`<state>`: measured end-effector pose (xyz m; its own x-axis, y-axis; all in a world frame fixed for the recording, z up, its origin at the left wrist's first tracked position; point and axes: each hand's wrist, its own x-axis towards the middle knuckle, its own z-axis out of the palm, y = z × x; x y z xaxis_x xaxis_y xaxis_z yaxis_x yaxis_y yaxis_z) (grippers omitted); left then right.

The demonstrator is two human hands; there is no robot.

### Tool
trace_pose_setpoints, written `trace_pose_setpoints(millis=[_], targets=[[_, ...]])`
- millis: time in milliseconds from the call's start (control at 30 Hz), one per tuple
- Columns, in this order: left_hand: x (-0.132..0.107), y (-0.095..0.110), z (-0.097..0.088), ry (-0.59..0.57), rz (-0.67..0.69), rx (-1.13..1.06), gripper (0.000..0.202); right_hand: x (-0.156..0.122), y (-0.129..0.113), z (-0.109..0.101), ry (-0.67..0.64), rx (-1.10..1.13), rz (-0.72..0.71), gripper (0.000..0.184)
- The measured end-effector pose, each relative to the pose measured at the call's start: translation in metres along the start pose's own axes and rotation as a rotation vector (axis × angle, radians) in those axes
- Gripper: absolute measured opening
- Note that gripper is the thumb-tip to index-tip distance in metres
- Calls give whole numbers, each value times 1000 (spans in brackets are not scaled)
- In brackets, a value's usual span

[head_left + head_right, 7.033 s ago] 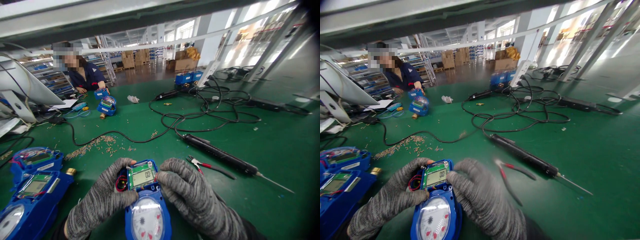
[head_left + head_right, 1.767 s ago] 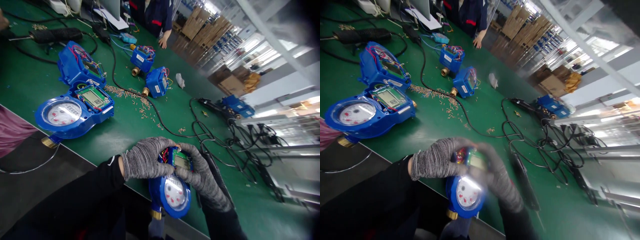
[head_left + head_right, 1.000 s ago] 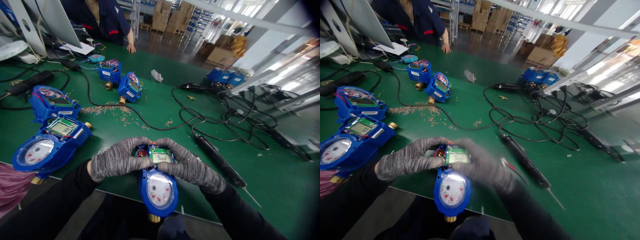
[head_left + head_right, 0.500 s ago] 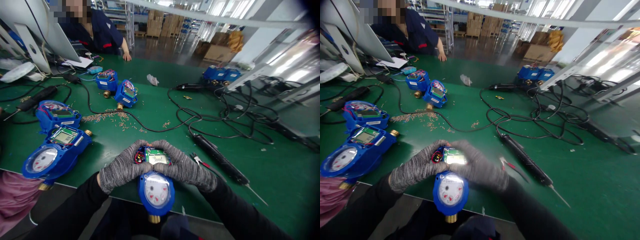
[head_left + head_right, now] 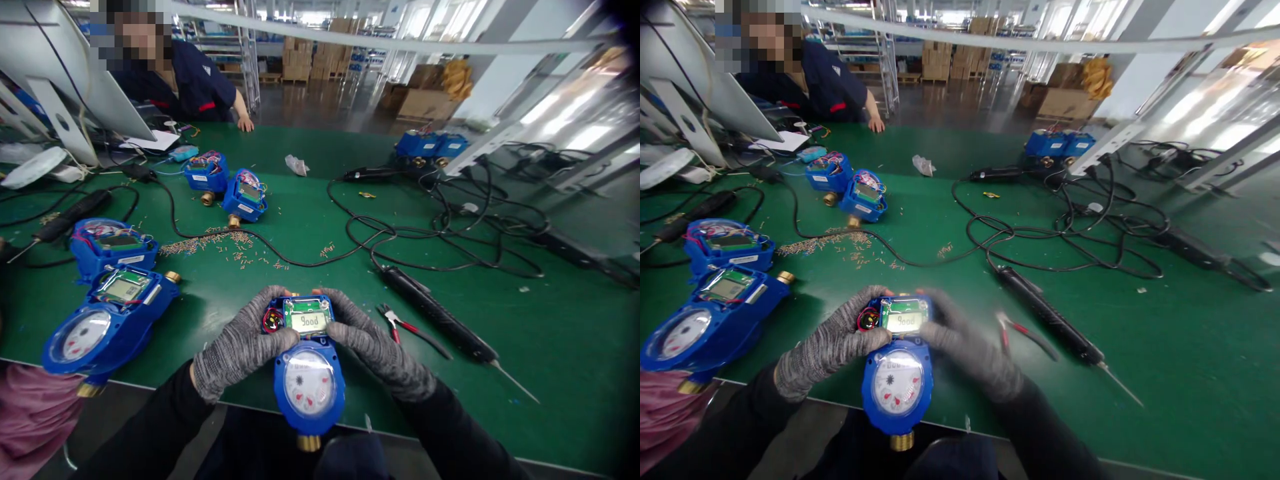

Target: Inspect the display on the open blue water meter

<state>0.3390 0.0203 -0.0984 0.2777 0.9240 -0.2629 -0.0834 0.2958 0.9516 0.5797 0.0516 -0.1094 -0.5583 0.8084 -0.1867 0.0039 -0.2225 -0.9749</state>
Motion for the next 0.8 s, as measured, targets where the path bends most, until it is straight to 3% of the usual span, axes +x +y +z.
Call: trace_pose_setpoints(millis=[167, 533, 800], targets=[[3, -13, 7, 6, -34, -250, 69, 1, 5, 0, 22, 1, -5, 56], [8, -27, 14, 90, 19, -292, 57, 3, 10, 3, 164, -70, -46, 61], [9, -20, 14, 52, 0, -332, 60, 5, 5, 0, 84, -77, -59, 56]])
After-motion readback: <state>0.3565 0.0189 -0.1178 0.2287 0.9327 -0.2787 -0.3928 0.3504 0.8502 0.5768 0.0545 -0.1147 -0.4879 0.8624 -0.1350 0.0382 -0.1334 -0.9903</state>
